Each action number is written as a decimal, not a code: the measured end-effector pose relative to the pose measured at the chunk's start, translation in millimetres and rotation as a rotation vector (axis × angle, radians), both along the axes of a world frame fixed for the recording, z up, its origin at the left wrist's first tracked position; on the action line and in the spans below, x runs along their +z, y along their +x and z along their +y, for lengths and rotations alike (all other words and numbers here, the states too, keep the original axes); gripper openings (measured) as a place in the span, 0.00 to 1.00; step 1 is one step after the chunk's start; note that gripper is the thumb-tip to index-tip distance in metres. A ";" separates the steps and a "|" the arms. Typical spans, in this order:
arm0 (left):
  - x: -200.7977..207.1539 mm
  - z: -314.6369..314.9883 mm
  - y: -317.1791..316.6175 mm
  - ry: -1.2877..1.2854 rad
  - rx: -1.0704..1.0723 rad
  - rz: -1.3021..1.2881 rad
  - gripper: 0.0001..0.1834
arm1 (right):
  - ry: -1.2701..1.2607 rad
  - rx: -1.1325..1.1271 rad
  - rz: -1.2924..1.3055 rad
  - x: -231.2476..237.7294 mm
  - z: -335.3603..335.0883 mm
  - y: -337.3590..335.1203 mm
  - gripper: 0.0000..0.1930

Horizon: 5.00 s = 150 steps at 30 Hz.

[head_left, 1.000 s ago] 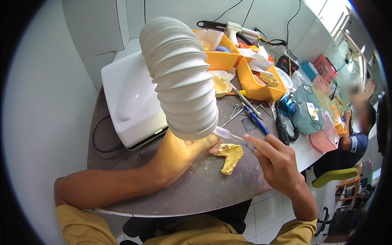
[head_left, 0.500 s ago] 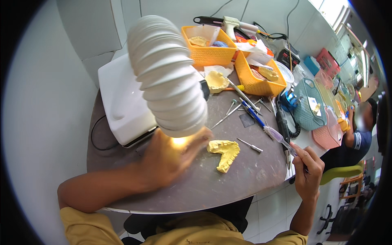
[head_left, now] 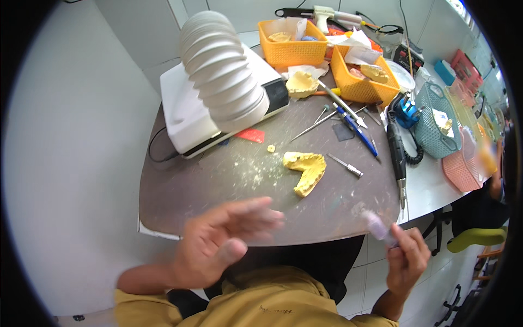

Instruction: The person uses a rotary tool to grind and shape a small dental component. They repeatedly fit the component into a yellow dental cast, brush away debris, and continue refining the shape.

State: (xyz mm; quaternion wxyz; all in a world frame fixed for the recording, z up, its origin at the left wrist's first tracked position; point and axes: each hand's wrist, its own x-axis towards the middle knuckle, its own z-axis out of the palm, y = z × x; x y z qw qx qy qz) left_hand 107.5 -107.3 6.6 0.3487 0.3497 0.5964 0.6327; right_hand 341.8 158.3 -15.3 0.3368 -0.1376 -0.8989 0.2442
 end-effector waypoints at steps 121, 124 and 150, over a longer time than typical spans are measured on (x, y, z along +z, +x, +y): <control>-19.7 72.2 -2.6 -0.287 0.425 0.697 0.51 | 0.203 0.360 -0.278 11.9 19.3 -82.4 0.31; -19.5 68.4 -10.3 -0.292 0.355 0.740 0.50 | 0.142 0.244 -0.195 16.9 13.1 -84.2 0.31; -19.6 57.3 -13.9 -0.148 0.397 0.337 0.46 | 0.153 0.263 -0.207 19.8 -8.1 -84.4 0.34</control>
